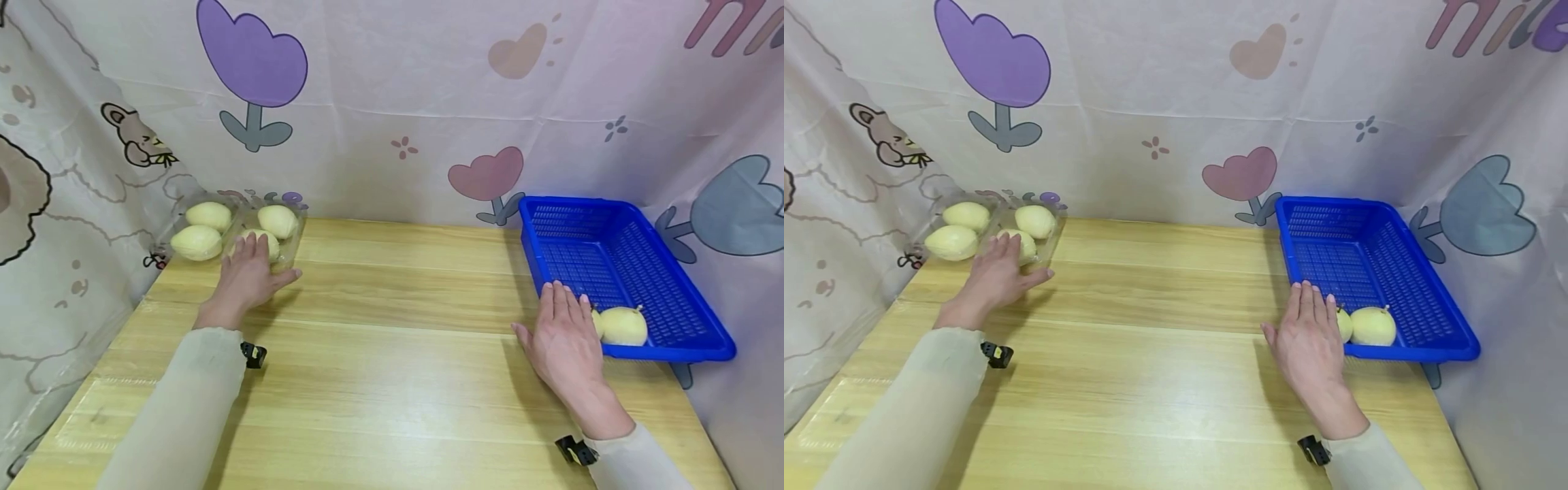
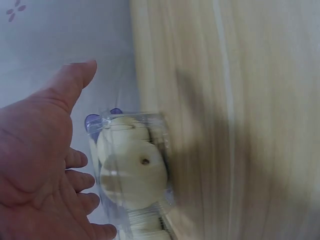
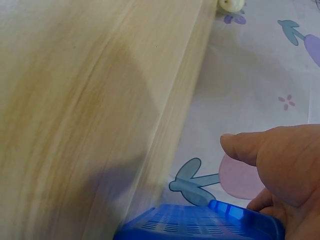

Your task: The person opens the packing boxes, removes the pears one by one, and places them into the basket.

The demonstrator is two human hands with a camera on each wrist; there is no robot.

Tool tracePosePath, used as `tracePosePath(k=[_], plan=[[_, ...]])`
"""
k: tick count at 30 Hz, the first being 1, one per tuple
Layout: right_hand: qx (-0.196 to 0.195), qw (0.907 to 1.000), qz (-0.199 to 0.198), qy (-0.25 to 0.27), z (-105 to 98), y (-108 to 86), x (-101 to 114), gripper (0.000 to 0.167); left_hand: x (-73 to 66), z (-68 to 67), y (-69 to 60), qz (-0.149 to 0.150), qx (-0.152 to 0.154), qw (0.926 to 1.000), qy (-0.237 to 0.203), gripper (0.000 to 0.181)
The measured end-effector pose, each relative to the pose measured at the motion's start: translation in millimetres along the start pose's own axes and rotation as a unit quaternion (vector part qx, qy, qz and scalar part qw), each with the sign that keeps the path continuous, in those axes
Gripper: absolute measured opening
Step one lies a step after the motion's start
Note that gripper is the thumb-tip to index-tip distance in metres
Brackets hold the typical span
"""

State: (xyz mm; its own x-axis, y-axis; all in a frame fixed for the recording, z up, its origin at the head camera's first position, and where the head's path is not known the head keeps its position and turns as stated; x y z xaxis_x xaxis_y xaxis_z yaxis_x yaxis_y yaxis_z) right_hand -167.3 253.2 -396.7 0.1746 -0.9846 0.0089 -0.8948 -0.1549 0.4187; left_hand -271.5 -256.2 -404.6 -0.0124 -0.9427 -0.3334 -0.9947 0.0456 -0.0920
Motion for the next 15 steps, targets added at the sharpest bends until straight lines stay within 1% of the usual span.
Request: tracePosePath(k=[5, 11, 15], plan=[[0.002, 1.0, -0.001, -0.004, 1.2, 0.5, 0.7, 0.087, 0.0, 5.7, 1.8, -0.004, 0.018, 0.9998, 0.007, 0.116], [0.011, 0.9999, 0.006, -0.007, 0.1, 0.4, 0.4, 0.088, -5.4, 12.5, 1.5, 0.01, 0.013, 0.9998, 0.009, 0.113], [0.008, 0.9999, 0.005, -0.006, -0.9, 0.5, 1.2, 0.087, -12.5, 17.1, -1.1, 0.02, 0.006, 0.9998, 0.005, 0.11]])
Point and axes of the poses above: each hand's wrist, its own y-axis towards the middle knuckle, its own z-axis out of the palm, x = y × z, the point moved 6 cm from there along y, towards the middle knuckle, and after that the axes turned 1 degree about -x, right-handed, at the moved point
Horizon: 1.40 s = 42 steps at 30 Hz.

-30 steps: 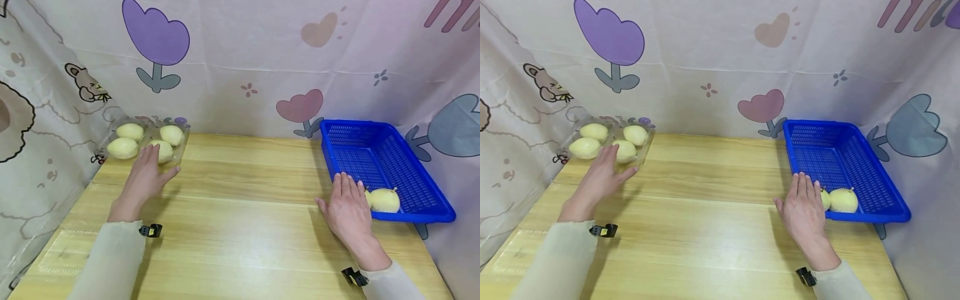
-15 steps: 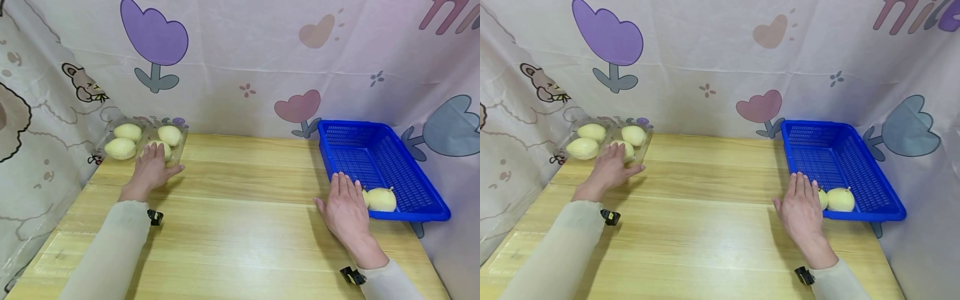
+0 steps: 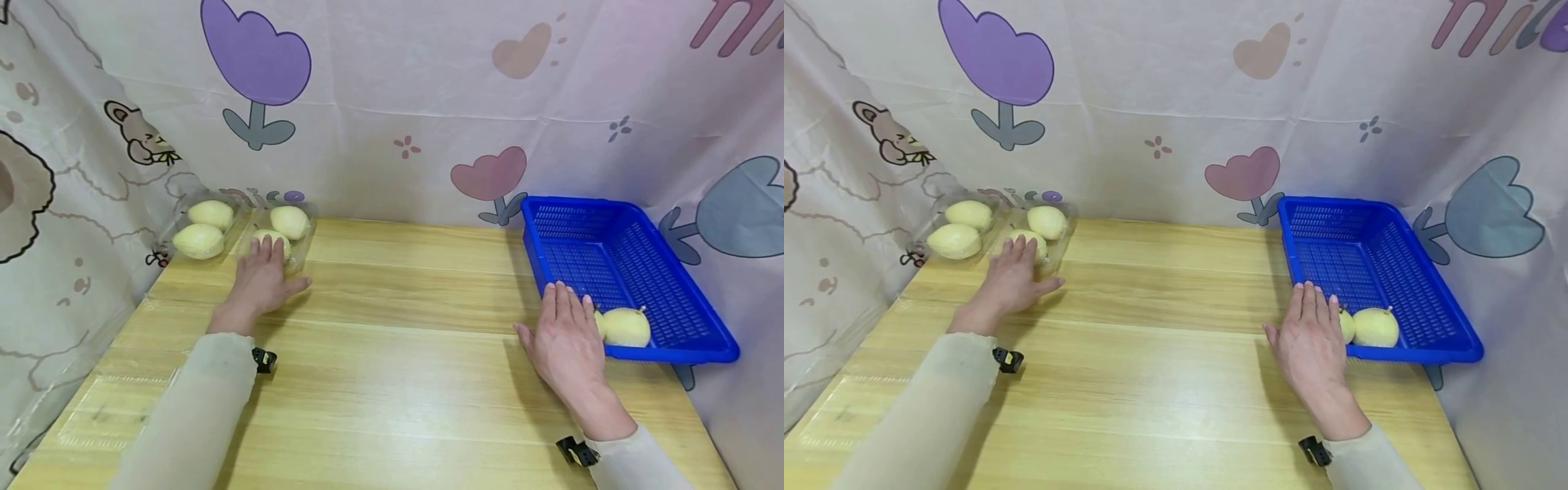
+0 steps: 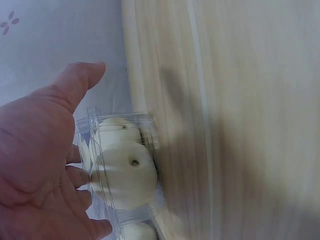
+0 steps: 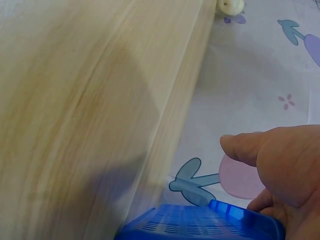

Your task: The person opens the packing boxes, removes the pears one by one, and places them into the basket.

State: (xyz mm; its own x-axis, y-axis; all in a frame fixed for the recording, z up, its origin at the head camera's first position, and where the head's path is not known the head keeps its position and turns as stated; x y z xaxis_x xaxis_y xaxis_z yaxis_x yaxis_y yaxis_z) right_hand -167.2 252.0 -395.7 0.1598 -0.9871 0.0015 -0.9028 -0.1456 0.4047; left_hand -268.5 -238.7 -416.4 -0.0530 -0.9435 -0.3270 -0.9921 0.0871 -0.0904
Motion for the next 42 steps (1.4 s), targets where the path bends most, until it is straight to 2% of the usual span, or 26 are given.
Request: tracePosePath(k=[9, 22, 27, 34, 42], plan=[[-0.016, 0.9998, -0.005, 0.004, -0.5, -0.3, 0.7, 0.086, -26.6, 10.3, -11.5, 0.029, -0.01, 0.9995, -0.012, 0.107], [-0.015, 0.9999, 0.001, 0.008, -0.3, -0.1, -0.7, 0.086, -68.3, 30.1, -26.7, 0.096, -0.007, 0.9953, -0.011, 0.105], [-0.004, 0.9999, 0.005, 0.013, -0.9, 0.4, -0.4, 0.086, -85.1, 36.4, -33.9, 0.125, -0.007, 0.9921, 0.0, 0.104], [0.009, 0.9994, 0.015, 0.029, -2.6, 1.6, -1.0, 0.086, -109.1, 43.0, -45.5, 0.161, 0.009, 0.9869, -0.007, 0.103], [0.012, 0.9989, 0.021, 0.041, -2.7, 2.4, -1.6, 0.086, -129.7, 50.9, -54.0, 0.207, 0.017, 0.978, -0.014, 0.096]])
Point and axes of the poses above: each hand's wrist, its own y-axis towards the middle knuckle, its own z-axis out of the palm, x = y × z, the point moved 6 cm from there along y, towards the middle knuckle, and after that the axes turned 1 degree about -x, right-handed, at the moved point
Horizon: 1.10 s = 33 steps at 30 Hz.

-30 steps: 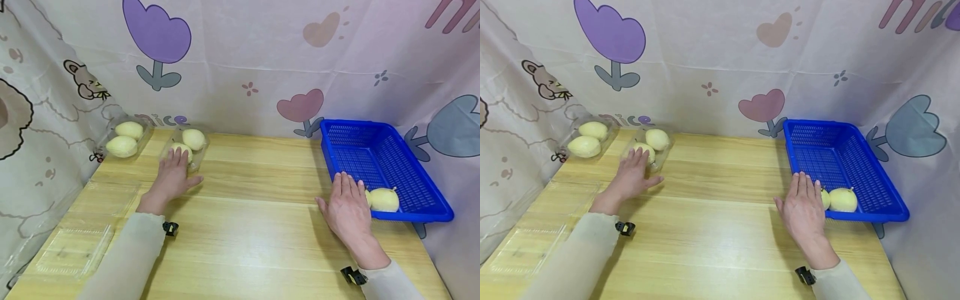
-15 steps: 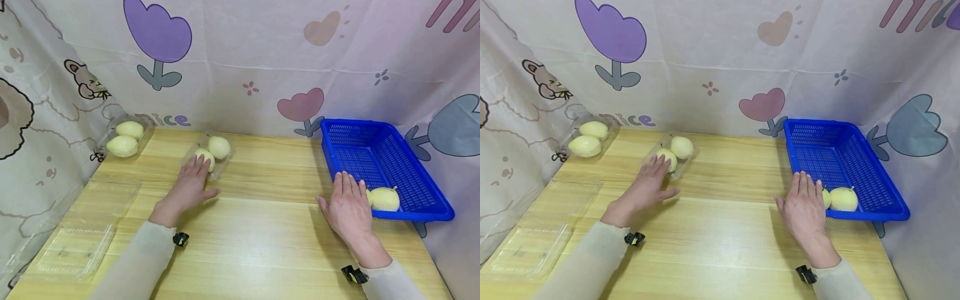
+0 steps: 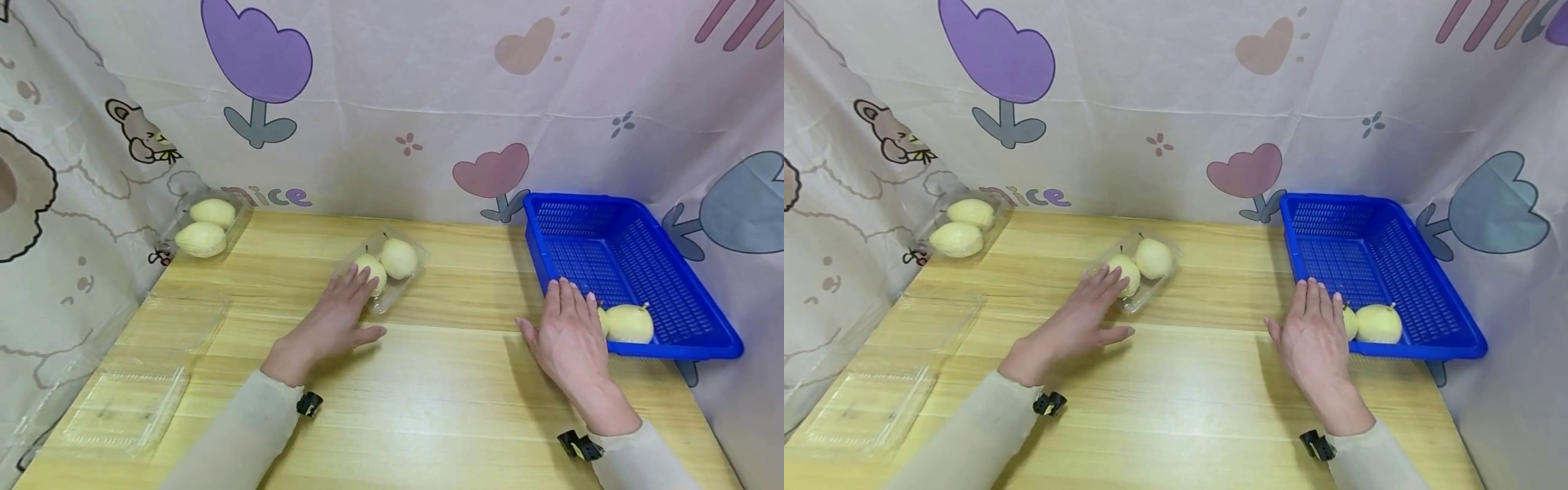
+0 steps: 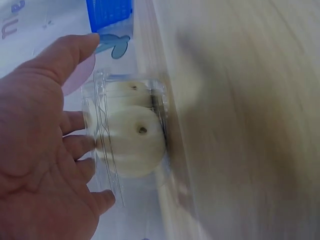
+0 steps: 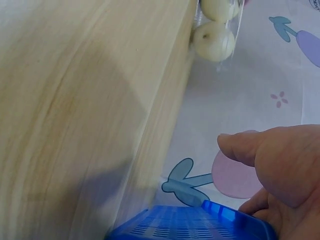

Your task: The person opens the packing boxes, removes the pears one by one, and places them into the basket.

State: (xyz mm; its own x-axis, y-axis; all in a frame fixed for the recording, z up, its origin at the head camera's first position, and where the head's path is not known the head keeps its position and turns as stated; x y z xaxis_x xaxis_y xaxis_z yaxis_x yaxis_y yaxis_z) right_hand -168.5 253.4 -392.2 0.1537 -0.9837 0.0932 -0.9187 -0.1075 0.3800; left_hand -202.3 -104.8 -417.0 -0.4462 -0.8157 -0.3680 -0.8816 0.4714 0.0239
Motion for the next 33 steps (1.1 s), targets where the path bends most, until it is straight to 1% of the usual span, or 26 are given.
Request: tracePosePath(k=[4, 8, 13, 18, 23, 27, 33], plan=[[-0.008, 1.0, -0.001, 0.005, -1.2, 0.2, 1.8, 0.084, -9.4, 3.8, 0.1, 0.02, 0.006, 0.9998, -0.003, 0.093], [-0.022, 0.9996, -0.011, 0.014, -2.1, 2.4, 9.0, 0.081, -17.8, 6.2, 0.3, 0.034, 0.013, 0.9993, -0.009, 0.09], [-0.032, 0.9983, -0.036, 0.034, 1.0, 12.7, 28.9, 0.075, -25.6, 8.5, 0.6, 0.047, 0.017, 0.9986, -0.018, 0.087], [-0.03, 0.9946, -0.06, 0.079, 11.0, 28.0, 51.7, 0.07, -29.9, 11.4, 1.0, 0.052, 0.022, 0.9981, -0.025, 0.086], [0.001, 0.9906, -0.073, 0.115, 26.1, 41.2, 70.7, 0.068, -32.9, 13.1, 1.0, 0.059, 0.025, 0.9977, -0.022, 0.085], [0.037, 0.9866, -0.072, 0.142, 37.9, 50.1, 81.3, 0.068, -35.3, 14.3, 1.4, 0.065, 0.024, 0.9974, -0.02, 0.085], [0.105, 0.975, -0.059, 0.187, 53.2, 56.7, 91.4, 0.069, -38.6, 14.3, 2.5, 0.074, 0.016, 0.9968, -0.023, 0.084]])
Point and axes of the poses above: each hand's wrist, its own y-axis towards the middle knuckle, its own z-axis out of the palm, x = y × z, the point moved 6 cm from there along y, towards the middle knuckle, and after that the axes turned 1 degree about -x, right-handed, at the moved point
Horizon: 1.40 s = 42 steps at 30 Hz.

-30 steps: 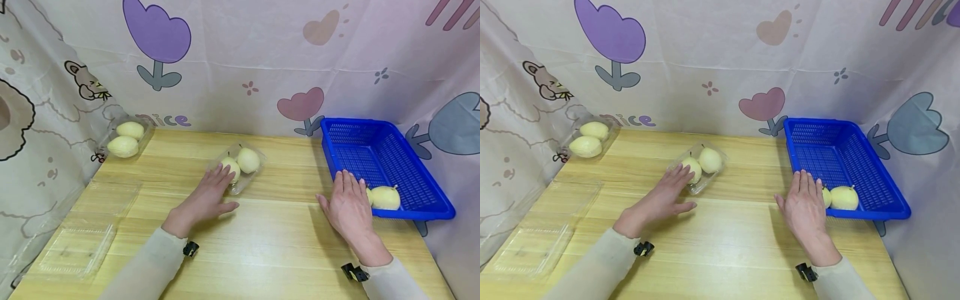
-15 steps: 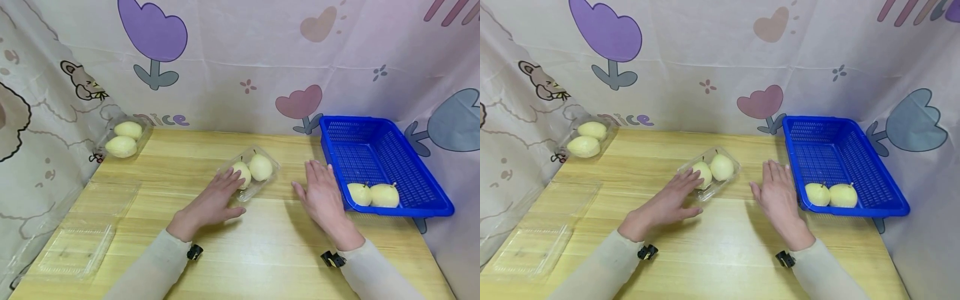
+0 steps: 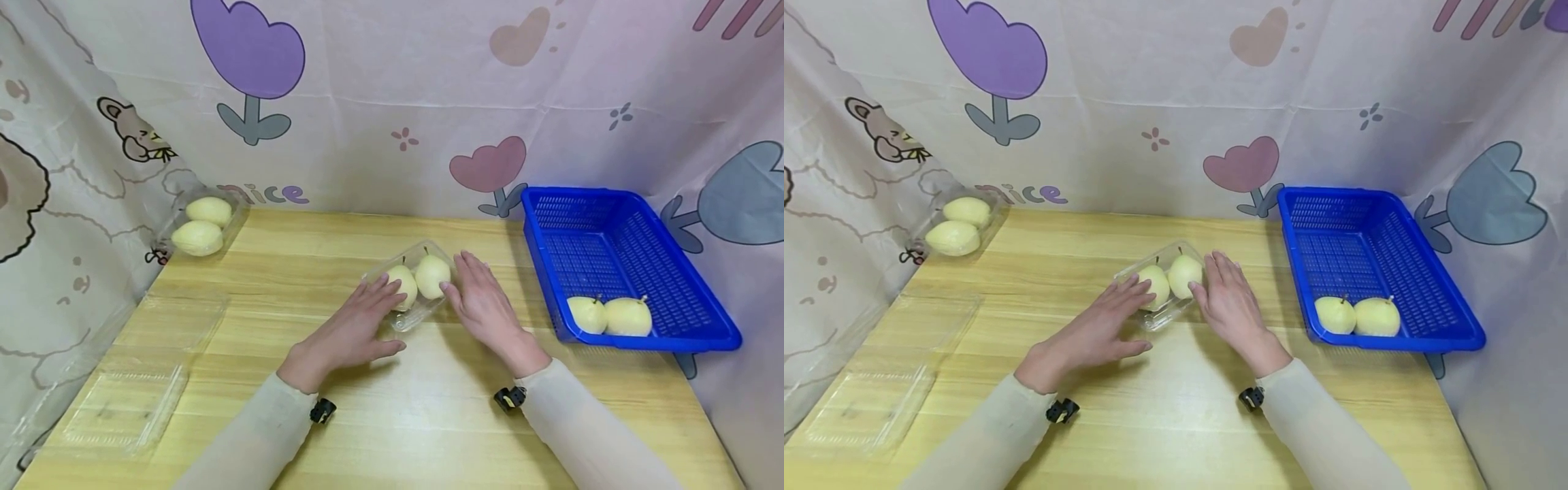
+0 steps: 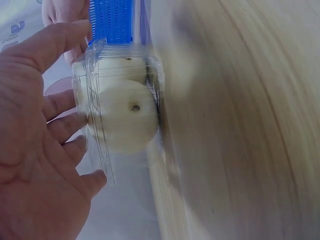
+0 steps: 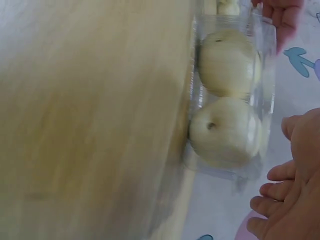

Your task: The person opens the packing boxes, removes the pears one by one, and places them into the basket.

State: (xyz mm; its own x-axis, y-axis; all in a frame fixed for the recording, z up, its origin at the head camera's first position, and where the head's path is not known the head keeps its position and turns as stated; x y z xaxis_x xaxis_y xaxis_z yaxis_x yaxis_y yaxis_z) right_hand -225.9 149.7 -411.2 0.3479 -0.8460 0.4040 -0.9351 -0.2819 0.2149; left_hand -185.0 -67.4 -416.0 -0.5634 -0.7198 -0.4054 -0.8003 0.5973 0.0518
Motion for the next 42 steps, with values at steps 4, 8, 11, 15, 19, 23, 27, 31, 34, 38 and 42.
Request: tracePosePath(k=[4, 8, 11, 15, 19, 23, 27, 31, 34, 38, 42], plan=[[0.028, 0.9995, 0.003, 0.014, 9.9, -1.8, 0.2, 0.07, -0.2, 0.7, 0.7, -0.001, -0.006, 1.0, -0.002, 0.088], [0.026, 0.9996, -0.012, 0.007, 14.4, -6.6, 0.4, 0.071, 0.6, 2.0, 1.2, -0.003, -0.014, 0.9999, 0.002, 0.089], [0.017, 0.9996, -0.022, -0.004, 14.4, -10.8, 1.3, 0.071, 1.7, 2.9, 1.4, -0.009, -0.021, 0.9997, 0.007, 0.088], [0.003, 0.9993, -0.034, -0.015, 13.1, -16.7, 3.6, 0.075, 3.0, 2.3, 1.9, -0.023, -0.038, 0.9989, 0.018, 0.087], [-0.019, 0.9987, -0.044, -0.019, 11.2, -23.0, 6.8, 0.077, 4.5, 0.8, 3.0, -0.024, -0.061, 0.9974, 0.03, 0.081], [-0.054, 0.9959, -0.068, -0.028, 9.7, -29.6, 11.0, 0.072, 7.3, -1.3, 3.3, -0.021, -0.076, 0.9962, 0.036, 0.07], [-0.078, 0.9928, -0.085, -0.03, 9.1, -34.7, 15.4, 0.068, 10.9, -3.1, 1.1, -0.027, -0.072, 0.9965, 0.031, 0.064], [-0.089, 0.9912, -0.094, -0.029, 9.7, -36.3, 20.6, 0.065, 14.1, -5.8, -3.0, -0.036, -0.069, 0.9966, 0.028, 0.062], [-0.085, 0.9912, -0.096, -0.03, 12.0, -36.4, 25.2, 0.062, 16.7, -6.9, -6.9, -0.044, -0.071, 0.996, 0.031, 0.062], [-0.068, 0.9926, -0.095, -0.032, 16.8, -35.1, 30.9, 0.061, 18.6, -7.2, -10.2, -0.047, -0.074, 0.9955, 0.037, 0.064], [-0.035, 0.9941, -0.091, -0.047, 24.0, -32.4, 34.6, 0.072, 20.1, -5.4, -11.1, -0.049, -0.069, 0.9956, 0.04, 0.07]])
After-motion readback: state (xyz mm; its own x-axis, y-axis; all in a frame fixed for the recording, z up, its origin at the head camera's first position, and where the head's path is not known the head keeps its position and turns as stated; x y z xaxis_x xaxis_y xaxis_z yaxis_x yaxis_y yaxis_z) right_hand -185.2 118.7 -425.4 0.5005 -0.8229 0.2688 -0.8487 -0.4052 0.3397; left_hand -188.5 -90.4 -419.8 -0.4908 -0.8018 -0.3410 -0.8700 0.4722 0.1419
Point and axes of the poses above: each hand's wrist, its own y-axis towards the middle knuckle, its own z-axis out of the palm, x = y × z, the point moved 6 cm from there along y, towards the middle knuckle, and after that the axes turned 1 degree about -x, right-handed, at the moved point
